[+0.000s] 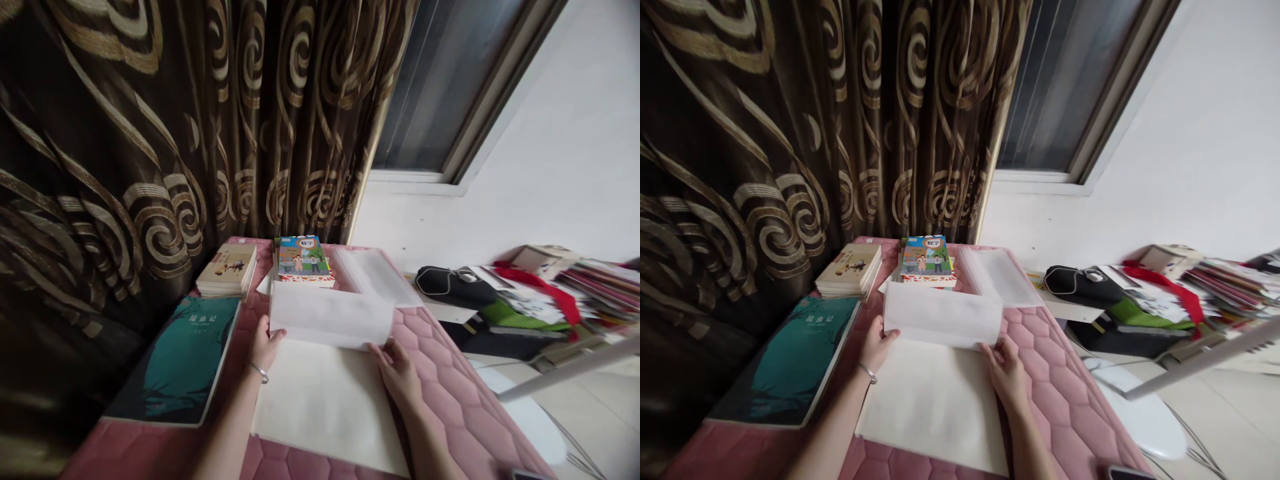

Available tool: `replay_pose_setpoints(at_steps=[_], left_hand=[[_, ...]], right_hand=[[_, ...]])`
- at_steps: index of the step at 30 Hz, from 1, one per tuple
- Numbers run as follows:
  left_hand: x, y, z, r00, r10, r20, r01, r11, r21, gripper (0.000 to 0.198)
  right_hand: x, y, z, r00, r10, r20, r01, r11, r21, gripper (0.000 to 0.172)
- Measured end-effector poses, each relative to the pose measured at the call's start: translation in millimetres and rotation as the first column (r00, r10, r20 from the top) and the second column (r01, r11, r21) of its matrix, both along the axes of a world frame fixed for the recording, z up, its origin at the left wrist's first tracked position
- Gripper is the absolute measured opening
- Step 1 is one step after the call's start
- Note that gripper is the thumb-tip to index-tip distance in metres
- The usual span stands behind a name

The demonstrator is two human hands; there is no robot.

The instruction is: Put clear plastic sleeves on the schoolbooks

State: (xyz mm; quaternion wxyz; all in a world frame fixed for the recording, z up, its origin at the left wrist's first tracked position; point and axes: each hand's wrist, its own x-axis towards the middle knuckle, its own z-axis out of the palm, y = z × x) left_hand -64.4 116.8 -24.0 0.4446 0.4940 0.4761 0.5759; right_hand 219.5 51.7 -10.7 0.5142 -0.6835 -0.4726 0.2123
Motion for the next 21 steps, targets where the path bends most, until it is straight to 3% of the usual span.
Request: replay_pose_setpoints(at_steps=[3, 5, 11, 16, 21], left_hand=[[0.6, 1.2, -2.0, 1.0, 0.01, 0.001, -0.01, 1.0, -0.008, 0.027], [0.5, 0.5, -1.2, 0.999, 0.025, -0.027, -0.025, 1.0, -0.012, 0.026], [-0.4, -3.2, 3.2, 0.988, 0.065, -0.139, -0.065, 0.998, 0.005, 0.024], [0.7, 0.4, -1.0, 0.99, 0.104, -0.1, -0.103, 0.995, 0.011, 0.041], [1.0, 6.2, -3.8, 0.965, 0.136, -0.223, -0.134, 0.991, 0.027, 0.039]], right_hand=[[6.1, 3.8, -7.3, 0.982, 0.149, -0.114, -0.143, 0.988, 0.058, 0.048], [8.4, 4.9, -10.8, 0.98, 0.178, -0.092, -0.174, 0.983, 0.05, 0.046], [3.8, 2.9, -4.9, 0.993, 0.064, 0.101, -0.06, 0.997, -0.04, 0.037], [-3.0, 2.9, 3.2, 0.99, 0.018, 0.138, -0.013, 0.999, -0.041, 0.038], [-6.5, 6.6, -5.3, 0.988, -0.036, 0.151, 0.037, 0.999, -0.003, 0.037]])
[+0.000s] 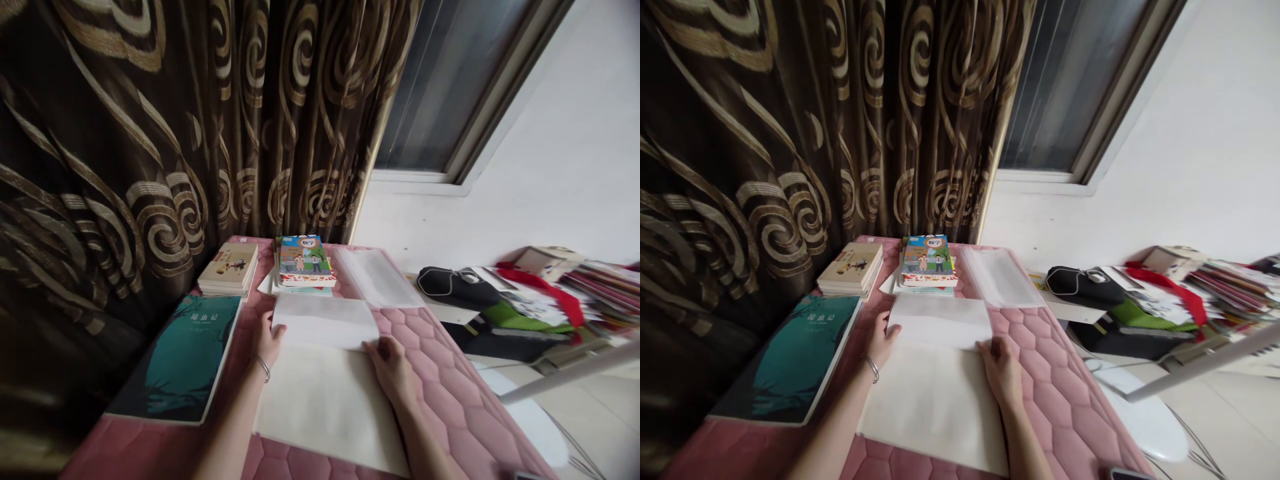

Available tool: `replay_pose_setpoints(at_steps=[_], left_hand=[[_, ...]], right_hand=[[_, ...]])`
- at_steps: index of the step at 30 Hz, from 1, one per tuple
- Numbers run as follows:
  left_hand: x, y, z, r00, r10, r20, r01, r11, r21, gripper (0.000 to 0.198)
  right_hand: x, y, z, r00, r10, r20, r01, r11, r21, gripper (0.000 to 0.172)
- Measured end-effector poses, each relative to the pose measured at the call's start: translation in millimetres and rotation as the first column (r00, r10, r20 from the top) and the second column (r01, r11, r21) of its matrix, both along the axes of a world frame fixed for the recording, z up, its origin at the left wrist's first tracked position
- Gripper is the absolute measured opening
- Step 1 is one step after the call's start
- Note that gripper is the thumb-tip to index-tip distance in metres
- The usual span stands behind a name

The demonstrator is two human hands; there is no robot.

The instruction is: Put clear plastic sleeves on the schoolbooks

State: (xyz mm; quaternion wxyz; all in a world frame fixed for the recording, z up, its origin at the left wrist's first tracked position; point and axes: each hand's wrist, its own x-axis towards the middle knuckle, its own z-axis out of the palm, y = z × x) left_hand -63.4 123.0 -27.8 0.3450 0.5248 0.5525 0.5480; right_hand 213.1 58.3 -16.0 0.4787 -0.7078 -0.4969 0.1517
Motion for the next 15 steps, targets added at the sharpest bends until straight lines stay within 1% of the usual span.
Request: replay_pose_setpoints(at_steps=[3, 5, 8, 10, 12, 14, 15], left_hand=[[0.9, 2.6, -2.1, 0.994, 0.062, -0.087, -0.062, 0.998, 0.001, 0.037], [1.9, 3.5, -3.7, 0.989, 0.096, -0.113, -0.094, 0.995, 0.021, 0.036], [3.1, 2.7, -1.2, 0.98, 0.138, -0.143, -0.132, 0.99, 0.052, 0.036], [4.5, -0.8, 7.1, 0.958, 0.168, -0.231, -0.15, 0.984, 0.094, 0.037], [8.5, -8.4, 21.1, 0.9, 0.188, -0.394, -0.143, 0.98, 0.139, 0.039], [17.1, -21.6, 36.9, 0.811, 0.148, -0.566, -0.079, 0.986, 0.144, 0.038], [23.4, -30.7, 43.3, 0.767, 0.091, -0.635, -0.018, 0.993, 0.12, 0.036]], right_hand=[[0.0, 3.4, -6.2, 1.0, -0.014, -0.005, 0.014, 1.0, -0.018, 0.038], [-0.3, 5.2, -7.6, 0.999, -0.032, -0.018, 0.031, 0.999, -0.037, 0.041], [-1.9, 6.4, -6.9, 0.997, -0.05, -0.056, 0.049, 0.998, -0.034, 0.053], [-2.6, 6.6, -6.9, 0.998, -0.031, -0.063, 0.029, 0.999, -0.02, 0.061], [-2.3, 6.9, -8.6, 0.999, -0.006, -0.04, 0.006, 1.0, -0.001, 0.062], [-1.1, 7.5, -11.2, 1.0, 0.01, -0.017, -0.01, 1.0, 0.024, 0.06], [-0.5, 7.9, -12.5, 1.0, 0.013, -0.01, -0.012, 0.999, 0.036, 0.059]])
